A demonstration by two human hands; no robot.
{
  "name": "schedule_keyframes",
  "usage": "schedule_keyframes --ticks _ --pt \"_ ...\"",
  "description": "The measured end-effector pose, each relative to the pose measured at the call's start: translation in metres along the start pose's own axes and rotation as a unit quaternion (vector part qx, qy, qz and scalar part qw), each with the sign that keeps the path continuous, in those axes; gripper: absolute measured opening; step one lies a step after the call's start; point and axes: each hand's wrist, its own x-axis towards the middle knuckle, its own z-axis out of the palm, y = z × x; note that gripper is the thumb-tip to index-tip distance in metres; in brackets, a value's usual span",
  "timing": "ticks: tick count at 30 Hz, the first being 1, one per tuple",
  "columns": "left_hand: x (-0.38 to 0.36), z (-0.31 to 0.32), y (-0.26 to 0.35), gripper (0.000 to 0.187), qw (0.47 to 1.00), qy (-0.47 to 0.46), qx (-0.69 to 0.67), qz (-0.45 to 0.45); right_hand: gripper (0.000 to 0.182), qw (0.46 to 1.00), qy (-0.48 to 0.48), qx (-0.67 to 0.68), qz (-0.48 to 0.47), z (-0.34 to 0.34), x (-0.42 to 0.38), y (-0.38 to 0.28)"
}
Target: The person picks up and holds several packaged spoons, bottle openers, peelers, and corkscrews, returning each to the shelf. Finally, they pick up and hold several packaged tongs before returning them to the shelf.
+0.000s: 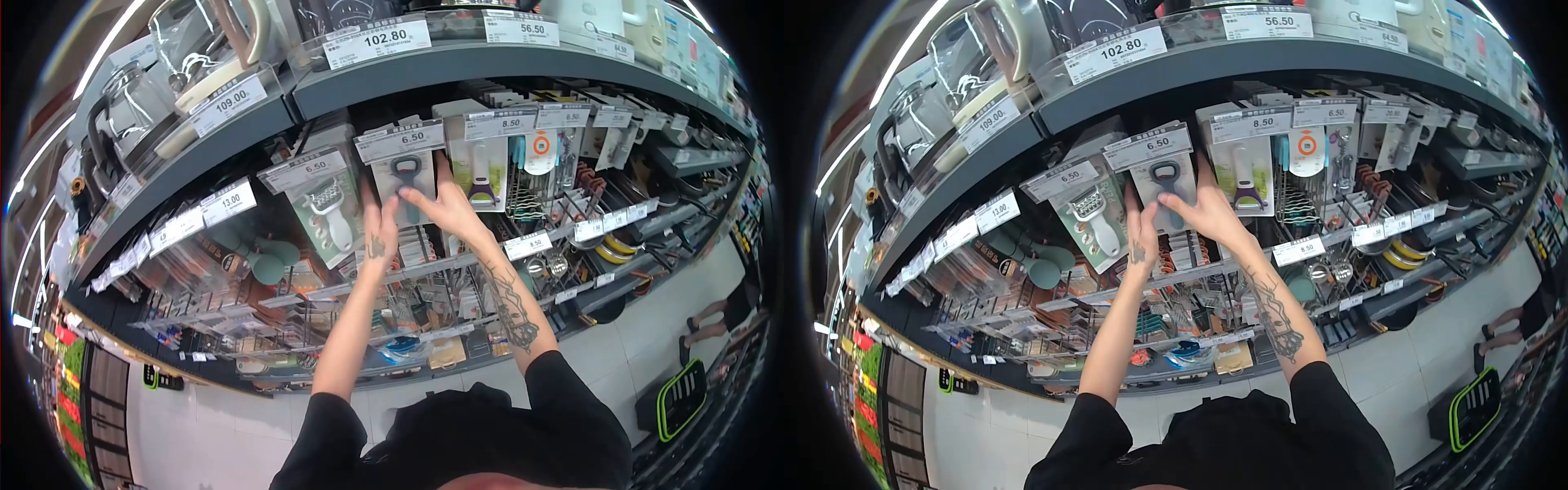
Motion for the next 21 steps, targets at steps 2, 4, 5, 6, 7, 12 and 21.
schedule_keyframes --ticks 2,4,5,6,7,12,21 --pt "0.01 0.002 0.004 0.061 0.996 -0.042 -0.081 -0.014 0.096 0.999 0.02 0.024 0.019 0.008 0.006 0.013" --pt "0.013 0.002 0.0 0.056 0.998 -0.039 -0.035 -0.033 0.094 0.998 0.034 0.037 0.029 0.01 0.005 0.01" --pt "0.012 0.002 -0.002 0.053 0.997 -0.032 -0.037 -0.051 0.093 0.998 0.027 0.041 0.026 0.008 0.005 0.01" --pt "0.014 0.002 0.003 0.05 0.997 -0.027 -0.041 -0.067 0.092 0.998 0.023 0.045 0.022 0.006 0.005 0.007" --pt "0.009 -0.001 0.009 0.048 0.997 -0.042 -0.051 -0.05 0.089 0.998 0.019 0.037 0.038 0.005 0.002 0.004" --pt "-0.021 -0.003 0.051 0.05 0.995 -0.039 -0.072 -0.054 0.086 0.996 0.073 0.03 0.045 0.006 -0.025 -0.031" --pt "-0.056 -0.001 0.113 0.052 0.979 -0.043 -0.178 -0.094 0.081 0.982 0.032 0.157 0.102 -0.027 -0.055 -0.1"
